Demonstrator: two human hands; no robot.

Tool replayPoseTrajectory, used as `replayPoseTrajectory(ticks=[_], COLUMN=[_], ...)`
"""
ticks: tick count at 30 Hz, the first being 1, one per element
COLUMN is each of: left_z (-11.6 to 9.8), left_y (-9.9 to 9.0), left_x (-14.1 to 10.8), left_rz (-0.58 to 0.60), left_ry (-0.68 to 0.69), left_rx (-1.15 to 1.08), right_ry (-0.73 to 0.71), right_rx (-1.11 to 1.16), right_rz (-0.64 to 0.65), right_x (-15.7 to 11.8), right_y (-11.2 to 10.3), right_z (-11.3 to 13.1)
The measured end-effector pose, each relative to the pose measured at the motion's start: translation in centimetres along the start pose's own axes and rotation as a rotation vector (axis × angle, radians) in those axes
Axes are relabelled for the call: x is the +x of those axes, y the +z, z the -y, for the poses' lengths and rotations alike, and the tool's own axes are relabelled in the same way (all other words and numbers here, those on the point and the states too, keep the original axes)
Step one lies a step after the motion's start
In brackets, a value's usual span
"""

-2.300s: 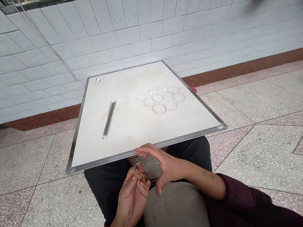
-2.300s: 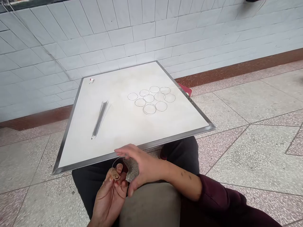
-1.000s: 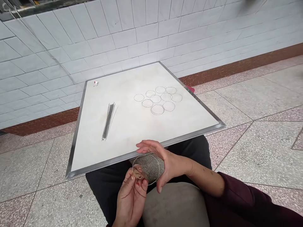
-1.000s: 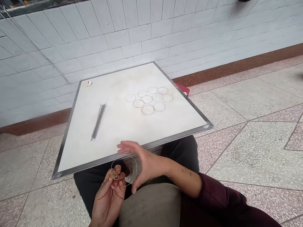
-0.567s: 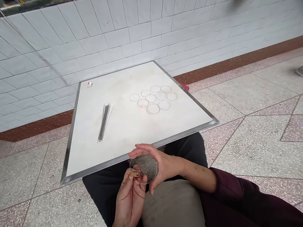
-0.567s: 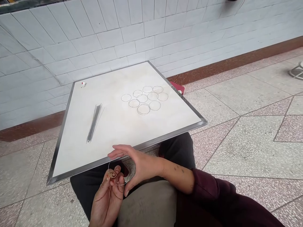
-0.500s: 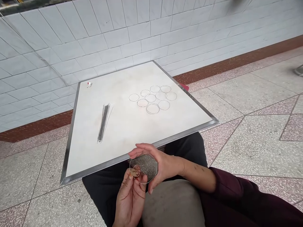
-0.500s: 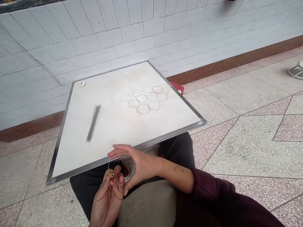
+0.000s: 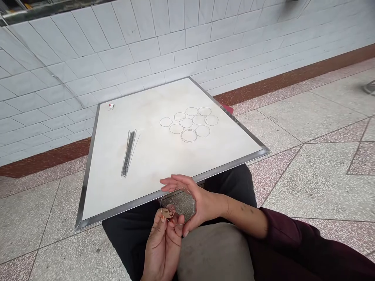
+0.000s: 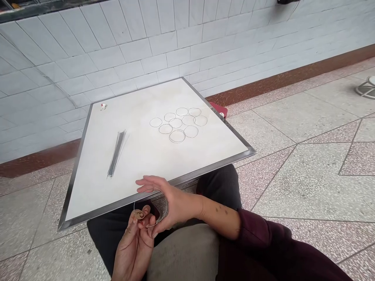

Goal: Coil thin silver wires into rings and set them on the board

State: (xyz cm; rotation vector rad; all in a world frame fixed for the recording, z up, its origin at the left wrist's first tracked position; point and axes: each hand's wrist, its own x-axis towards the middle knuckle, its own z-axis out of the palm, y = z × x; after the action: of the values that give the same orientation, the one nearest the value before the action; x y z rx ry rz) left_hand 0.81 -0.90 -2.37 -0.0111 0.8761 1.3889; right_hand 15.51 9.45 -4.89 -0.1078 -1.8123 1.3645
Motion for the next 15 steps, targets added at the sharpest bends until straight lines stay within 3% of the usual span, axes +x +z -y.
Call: replayPoseTrajectory(ticks=[4, 11, 15], left_z=[0.11, 0.19, 0.34], left_y=[0.04, 0.35, 0.18], left_x=[-0.22, -0.31, -0.24], left_rz=[0.027, 0.012, 0.06], left_ry=[0.017, 0.011, 0.037], left_rx=[-0.014, -0.002, 0.024], right_ry=[0.052, 0.081, 0.083], right_rx=[-0.018, -0.109, -0.151], right_rz=[-0.052, -0.055, -0.046], right_x=[-0.07, -0.23, -0.34], right_y=[0.29, 0.36, 0.18], right_z=[-0.3, 0.32, 0.44])
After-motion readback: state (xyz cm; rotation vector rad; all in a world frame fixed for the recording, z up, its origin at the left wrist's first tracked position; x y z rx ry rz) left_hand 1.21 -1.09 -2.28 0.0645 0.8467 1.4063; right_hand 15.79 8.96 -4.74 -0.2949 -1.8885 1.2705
